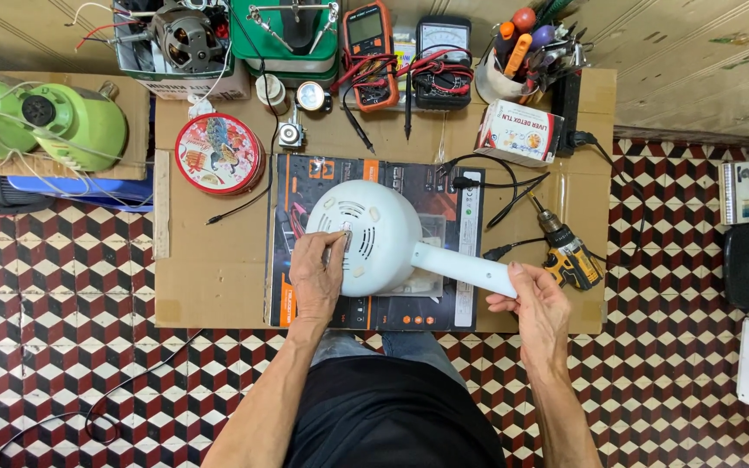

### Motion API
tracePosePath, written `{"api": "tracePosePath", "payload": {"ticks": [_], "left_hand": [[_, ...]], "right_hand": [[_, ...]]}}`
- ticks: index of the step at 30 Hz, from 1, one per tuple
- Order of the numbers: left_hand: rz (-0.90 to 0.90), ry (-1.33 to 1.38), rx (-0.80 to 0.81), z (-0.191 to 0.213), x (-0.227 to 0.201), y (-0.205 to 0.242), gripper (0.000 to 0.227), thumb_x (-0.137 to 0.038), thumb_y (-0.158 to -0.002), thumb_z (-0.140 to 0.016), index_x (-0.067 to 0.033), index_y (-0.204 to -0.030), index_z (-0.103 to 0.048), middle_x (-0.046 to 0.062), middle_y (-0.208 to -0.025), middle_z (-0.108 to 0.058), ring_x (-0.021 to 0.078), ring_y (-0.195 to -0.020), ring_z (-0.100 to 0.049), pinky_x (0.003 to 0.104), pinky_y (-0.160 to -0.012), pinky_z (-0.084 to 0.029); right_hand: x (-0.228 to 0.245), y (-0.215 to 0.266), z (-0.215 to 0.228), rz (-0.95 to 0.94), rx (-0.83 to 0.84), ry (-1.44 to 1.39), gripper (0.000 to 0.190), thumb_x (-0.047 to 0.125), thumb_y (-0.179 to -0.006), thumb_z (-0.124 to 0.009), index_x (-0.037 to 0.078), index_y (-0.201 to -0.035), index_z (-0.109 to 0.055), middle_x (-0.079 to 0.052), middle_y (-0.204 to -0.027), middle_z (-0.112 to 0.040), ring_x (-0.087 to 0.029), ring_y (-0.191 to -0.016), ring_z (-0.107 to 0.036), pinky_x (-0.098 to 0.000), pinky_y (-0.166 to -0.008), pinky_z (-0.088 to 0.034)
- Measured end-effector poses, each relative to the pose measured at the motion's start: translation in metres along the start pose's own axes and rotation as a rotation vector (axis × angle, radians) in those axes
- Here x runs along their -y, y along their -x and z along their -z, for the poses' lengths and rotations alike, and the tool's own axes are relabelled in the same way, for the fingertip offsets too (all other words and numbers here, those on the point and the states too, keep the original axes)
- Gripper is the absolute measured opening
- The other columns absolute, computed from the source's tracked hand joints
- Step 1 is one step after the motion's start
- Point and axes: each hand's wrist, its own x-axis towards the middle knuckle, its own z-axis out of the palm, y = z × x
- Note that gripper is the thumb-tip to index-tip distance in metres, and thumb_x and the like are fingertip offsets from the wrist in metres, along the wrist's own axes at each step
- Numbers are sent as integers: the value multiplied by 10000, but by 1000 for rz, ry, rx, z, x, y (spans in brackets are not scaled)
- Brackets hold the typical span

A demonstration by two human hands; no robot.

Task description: Disassembling and repairing an electric frying pan by inspecting internal wiring and components.

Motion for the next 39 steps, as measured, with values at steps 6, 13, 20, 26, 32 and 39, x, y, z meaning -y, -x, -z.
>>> {"api": "tracePosePath", "payload": {"ticks": [6,13,20,26,32,39], "left_hand": [[18,-4,5,1,0,-1,117,-99,-899,-772,-46,-993,-729,102,-946,-679,264,-886,-648,365,-794,-517],[-38,-118,91,11,1,-3,93,-105,-915,-738,-38,-970,-703,131,-904,-667,308,-851,-649,414,-764,-504],[351,61,125,4,-17,8,160,-159,-945,-702,-6,-991,-691,125,-874,-691,211,-761,-669,346,-701,-541],[612,125,181,-9,-23,14,193,-207,-941,-690,-21,-991,-707,97,-849,-721,190,-737,-672,322,-704,-552],[339,-24,223,1,-8,13,172,-196,-960,-643,-26,-964,-667,128,-877,-676,289,-815,-660,411,-753,-525],[-230,-238,381,13,8,-9,118,-159,-975,-573,-43,-963,-557,145,-911,-588,328,-853,-600,462,-761,-481]], "right_hand": [[-2,-3,0,12,8,-2,368,234,-1005,-617,-95,-1170,-621,-221,-940,-721,-213,-669,-710,-293,-580,-594],[20,8,-15,90,43,32,349,213,-1003,-623,-98,-1159,-629,-235,-948,-713,-214,-686,-722,-303,-593,-610],[64,45,-20,279,-15,285,332,198,-999,-632,-69,-1197,-646,-205,-935,-734,-179,-697,-731,-282,-581,-618],[95,54,-40,287,-39,386,299,187,-970,-711,-32,-1174,-711,-134,-825,-726,-126,-677,-682,-248,-572,-557],[104,54,-52,290,-58,523,325,205,-934,-738,-27,-1161,-707,-82,-751,-703,-121,-647,-696,-244,-529,-550],[111,44,-57,248,-51,558,347,250,-928,-742,-6,-1159,-709,-83,-692,-681,-135,-629,-700,-265,-516,-546]]}}
